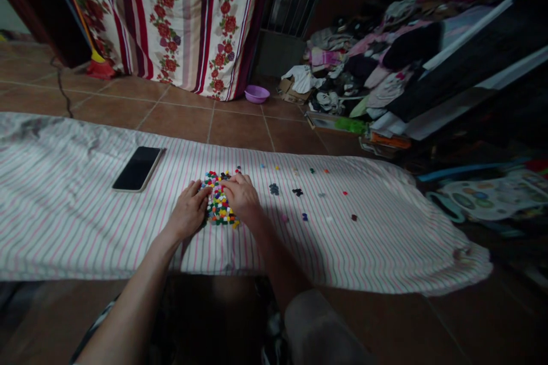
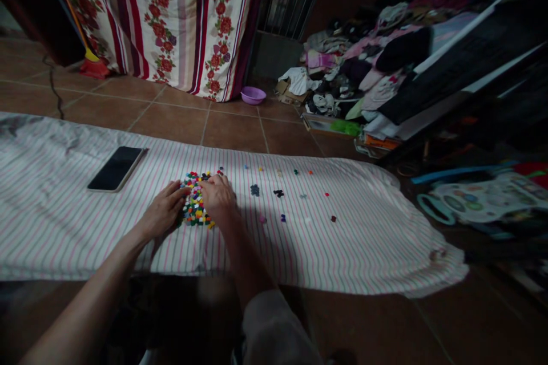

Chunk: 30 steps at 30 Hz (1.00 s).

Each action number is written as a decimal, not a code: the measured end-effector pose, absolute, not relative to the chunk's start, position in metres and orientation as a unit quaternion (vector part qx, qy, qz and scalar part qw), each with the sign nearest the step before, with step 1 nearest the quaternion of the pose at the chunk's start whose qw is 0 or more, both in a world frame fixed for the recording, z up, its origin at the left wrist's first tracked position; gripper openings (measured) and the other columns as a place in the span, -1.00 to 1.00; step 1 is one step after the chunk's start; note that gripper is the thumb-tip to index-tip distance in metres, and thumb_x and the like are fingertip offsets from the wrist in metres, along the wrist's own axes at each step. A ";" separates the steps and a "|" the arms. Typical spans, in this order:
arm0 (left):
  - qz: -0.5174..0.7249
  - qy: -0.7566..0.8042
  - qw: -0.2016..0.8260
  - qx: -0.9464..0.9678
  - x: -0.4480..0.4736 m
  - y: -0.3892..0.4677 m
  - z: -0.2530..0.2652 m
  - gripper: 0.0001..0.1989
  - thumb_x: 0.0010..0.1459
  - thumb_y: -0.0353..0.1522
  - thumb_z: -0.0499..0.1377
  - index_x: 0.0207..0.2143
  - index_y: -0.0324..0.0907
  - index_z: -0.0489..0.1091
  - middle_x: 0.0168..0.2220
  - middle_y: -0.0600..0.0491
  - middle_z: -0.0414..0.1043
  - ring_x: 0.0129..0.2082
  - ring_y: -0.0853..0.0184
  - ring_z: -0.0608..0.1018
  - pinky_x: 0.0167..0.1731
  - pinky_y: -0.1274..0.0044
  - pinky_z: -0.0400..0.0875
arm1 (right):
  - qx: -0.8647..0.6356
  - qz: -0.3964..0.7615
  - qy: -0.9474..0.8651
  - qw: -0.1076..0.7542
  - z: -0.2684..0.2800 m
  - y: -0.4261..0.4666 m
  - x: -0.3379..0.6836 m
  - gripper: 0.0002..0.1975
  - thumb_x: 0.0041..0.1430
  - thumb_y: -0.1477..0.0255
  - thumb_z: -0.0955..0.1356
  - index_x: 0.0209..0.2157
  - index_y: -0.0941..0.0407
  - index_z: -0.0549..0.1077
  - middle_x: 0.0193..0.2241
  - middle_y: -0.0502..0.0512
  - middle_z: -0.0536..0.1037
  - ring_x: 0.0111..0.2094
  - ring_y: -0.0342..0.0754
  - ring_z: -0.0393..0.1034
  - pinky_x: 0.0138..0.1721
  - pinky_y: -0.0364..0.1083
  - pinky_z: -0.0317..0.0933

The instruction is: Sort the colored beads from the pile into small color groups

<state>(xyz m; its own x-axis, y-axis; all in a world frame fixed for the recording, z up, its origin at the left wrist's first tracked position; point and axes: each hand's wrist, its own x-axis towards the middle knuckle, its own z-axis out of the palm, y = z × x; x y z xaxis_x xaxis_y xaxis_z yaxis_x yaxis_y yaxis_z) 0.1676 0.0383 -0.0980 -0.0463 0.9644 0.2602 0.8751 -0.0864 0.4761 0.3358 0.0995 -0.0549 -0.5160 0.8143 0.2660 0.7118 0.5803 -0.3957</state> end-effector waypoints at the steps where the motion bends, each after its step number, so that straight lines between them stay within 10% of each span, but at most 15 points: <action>1: 0.272 0.668 0.087 0.687 0.167 0.038 -0.097 -0.58 0.26 -0.29 -0.14 0.02 -0.16 0.39 0.17 -0.10 0.24 0.23 0.16 0.25 0.23 0.22 0.19 | -0.450 0.116 -0.863 0.199 -0.055 0.102 0.333 -0.72 0.27 0.47 0.26 -0.07 0.06 0.54 -0.20 0.13 0.45 -0.09 -0.01 0.23 0.00 -0.07 0.16; 13: 0.274 0.677 0.047 0.682 0.173 0.041 -0.099 -0.61 0.24 -0.29 -0.10 0.00 -0.14 0.38 0.13 -0.10 0.29 0.19 0.11 0.29 0.17 0.16 0.25 | -0.485 0.055 -0.873 0.007 -0.028 0.116 0.308 -0.75 0.28 0.45 0.24 -0.22 0.12 0.57 -0.15 0.21 0.51 -0.05 0.04 0.29 -0.05 -0.07 0.18; 30: 0.278 0.661 0.032 0.696 0.171 0.044 -0.103 -0.60 0.25 -0.29 -0.12 0.00 -0.18 0.39 0.11 -0.11 0.32 0.17 0.17 0.32 0.22 0.20 0.19 | -0.540 0.117 -0.833 -0.025 -0.021 0.116 0.294 -0.77 0.21 0.38 0.28 -0.16 0.10 0.52 -0.12 0.16 0.56 -0.05 0.00 0.40 -0.08 -0.08 0.23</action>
<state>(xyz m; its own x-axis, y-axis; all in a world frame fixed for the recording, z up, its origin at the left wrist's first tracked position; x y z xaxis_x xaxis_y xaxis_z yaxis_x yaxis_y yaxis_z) 0.1709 0.0443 -0.1030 -0.0288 0.9385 0.3440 0.9027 -0.1234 0.4122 0.2944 0.1161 -0.0211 -0.4145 0.8944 -0.1679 0.9060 0.3883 -0.1684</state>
